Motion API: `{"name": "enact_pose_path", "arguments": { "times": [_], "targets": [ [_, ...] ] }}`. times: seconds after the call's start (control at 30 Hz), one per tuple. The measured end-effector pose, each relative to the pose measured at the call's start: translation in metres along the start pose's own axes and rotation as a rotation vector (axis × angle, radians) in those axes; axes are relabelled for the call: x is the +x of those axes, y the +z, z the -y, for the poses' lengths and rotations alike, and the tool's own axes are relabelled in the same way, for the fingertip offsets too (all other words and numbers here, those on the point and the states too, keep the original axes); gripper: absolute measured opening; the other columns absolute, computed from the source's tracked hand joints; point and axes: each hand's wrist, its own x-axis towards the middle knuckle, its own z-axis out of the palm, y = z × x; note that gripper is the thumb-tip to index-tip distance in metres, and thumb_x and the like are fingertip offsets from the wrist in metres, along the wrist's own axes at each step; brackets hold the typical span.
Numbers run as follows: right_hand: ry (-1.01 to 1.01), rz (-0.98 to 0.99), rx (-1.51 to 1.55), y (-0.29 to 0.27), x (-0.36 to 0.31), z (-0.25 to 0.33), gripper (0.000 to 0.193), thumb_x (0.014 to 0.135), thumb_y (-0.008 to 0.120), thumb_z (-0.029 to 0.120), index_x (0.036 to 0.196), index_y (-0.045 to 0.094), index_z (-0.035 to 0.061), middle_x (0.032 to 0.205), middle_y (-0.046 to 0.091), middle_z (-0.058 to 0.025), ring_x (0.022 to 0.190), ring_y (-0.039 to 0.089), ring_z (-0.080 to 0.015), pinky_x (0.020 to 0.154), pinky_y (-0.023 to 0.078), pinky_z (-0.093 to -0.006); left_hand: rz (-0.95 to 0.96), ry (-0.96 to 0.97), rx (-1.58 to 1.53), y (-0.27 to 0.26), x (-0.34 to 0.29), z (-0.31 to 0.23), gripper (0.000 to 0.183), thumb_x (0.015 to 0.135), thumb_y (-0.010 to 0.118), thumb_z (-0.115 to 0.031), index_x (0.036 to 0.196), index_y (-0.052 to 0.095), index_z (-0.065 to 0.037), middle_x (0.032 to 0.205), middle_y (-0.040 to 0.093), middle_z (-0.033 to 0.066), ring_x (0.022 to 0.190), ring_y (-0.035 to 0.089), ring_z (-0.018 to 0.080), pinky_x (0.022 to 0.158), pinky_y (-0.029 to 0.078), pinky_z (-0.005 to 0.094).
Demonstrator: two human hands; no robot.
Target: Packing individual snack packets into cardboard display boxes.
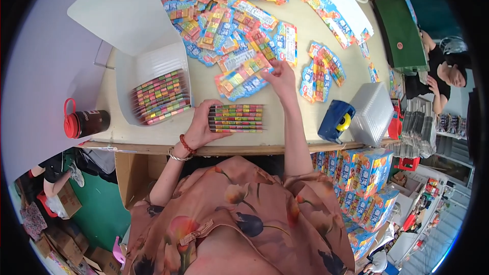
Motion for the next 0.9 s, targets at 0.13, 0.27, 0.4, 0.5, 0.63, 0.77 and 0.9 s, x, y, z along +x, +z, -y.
{"name": "enact_pose_path", "arguments": {
  "times": [0.13, 0.27, 0.4, 0.5, 0.63, 0.77, 0.9],
  "targets": [
    [0.033, 0.047, 0.002, -0.024, 0.015, 0.01, 0.026, 0.08, 0.075, 0.016, 0.096, 0.066, -0.003, 0.076, 0.062, 0.0008, 0.066, 0.053, -0.0053, 0.061, 0.043, -0.0219, -0.008, 0.04, 0.03, 0.001, -0.001, -0.001, 0.081, 0.058, 0.09, -0.026, 0.121, 0.044, -0.005, 0.11, 0.051, 0.0114, 0.101, 0.051, 0.0274, 0.089, 0.042, 0.0356],
    [-0.131, 0.072, 0.071, -0.039, 0.025, 0.04, 0.019, 0.089, 0.066, 0.022, 0.089, 0.071, 0.0036, 0.073, 0.064, 0.0014, 0.069, 0.056, -0.0053, 0.064, 0.044, -0.023, -0.011, 0.059, 0.029, 0.0, 0.002, -0.003, 0.079, 0.058, 0.09, -0.027, 0.12, 0.045, -0.006, 0.109, 0.053, 0.0111, 0.1, 0.053, 0.0273, 0.087, 0.042, 0.036],
    [-0.422, -0.047, -0.294, -0.039, 0.021, 0.088, 0.02, 0.089, 0.065, 0.02, 0.099, 0.072, 0.0047, 0.081, 0.07, -0.005, 0.074, 0.061, -0.0094, 0.07, 0.048, -0.0255, 0.053, 0.034, 0.063, -0.005, 0.002, -0.008, 0.082, 0.061, 0.09, -0.018, 0.125, 0.041, -0.006, 0.114, 0.048, 0.0085, 0.107, 0.05, 0.0211, 0.094, 0.041, 0.0318],
    [-0.494, 0.099, -0.217, -0.036, 0.021, 0.11, 0.016, 0.088, 0.064, 0.014, 0.098, 0.072, 0.0053, 0.081, 0.07, -0.0073, 0.074, 0.063, -0.0132, 0.07, 0.048, -0.0274, 0.066, 0.011, 0.047, -0.004, 0.002, -0.006, 0.082, 0.061, 0.09, -0.018, 0.125, 0.04, -0.006, 0.117, 0.048, 0.0096, 0.11, 0.049, 0.0222, 0.096, 0.041, 0.0325],
    [-0.75, 0.403, -0.544, -0.032, 0.008, 0.131, 0.011, 0.083, 0.058, 0.006, 0.092, 0.065, 0.0044, 0.081, 0.066, -0.0124, 0.078, 0.066, -0.0259, 0.069, 0.049, -0.0353, -0.03, 0.198, 0.092, -0.001, 0.005, 0.0, 0.09, 0.059, 0.09, -0.026, 0.13, 0.039, -0.004, 0.127, 0.049, 0.0175, 0.114, 0.051, 0.033, 0.095, 0.042, 0.0384],
    [-0.658, 0.775, -0.786, 0.02, -0.021, 0.113, 0.012, 0.085, 0.057, 0.018, 0.084, 0.063, 0.0073, 0.083, 0.067, -0.0103, 0.081, 0.066, -0.0295, 0.069, 0.049, -0.0424, -0.017, 0.086, 0.022, 0.002, 0.005, -0.009, 0.107, 0.059, 0.09, -0.026, 0.142, 0.025, -0.003, 0.137, 0.042, 0.0201, 0.121, 0.047, 0.0368, 0.099, 0.04, 0.0415],
    [-0.72, 0.785, -0.763, 0.041, -0.039, 0.104, 0.016, 0.087, 0.057, 0.019, 0.096, 0.067, 0.0117, 0.079, 0.067, -0.0118, 0.076, 0.065, -0.0311, 0.073, 0.049, -0.0431, -0.046, 0.06, -0.084, 0.003, 0.004, -0.012, 0.116, 0.059, 0.09, -0.025, 0.147, 0.017, -0.003, 0.133, 0.047, 0.0186, 0.118, 0.049, 0.035, 0.097, 0.041, 0.0437]
  ]
}}
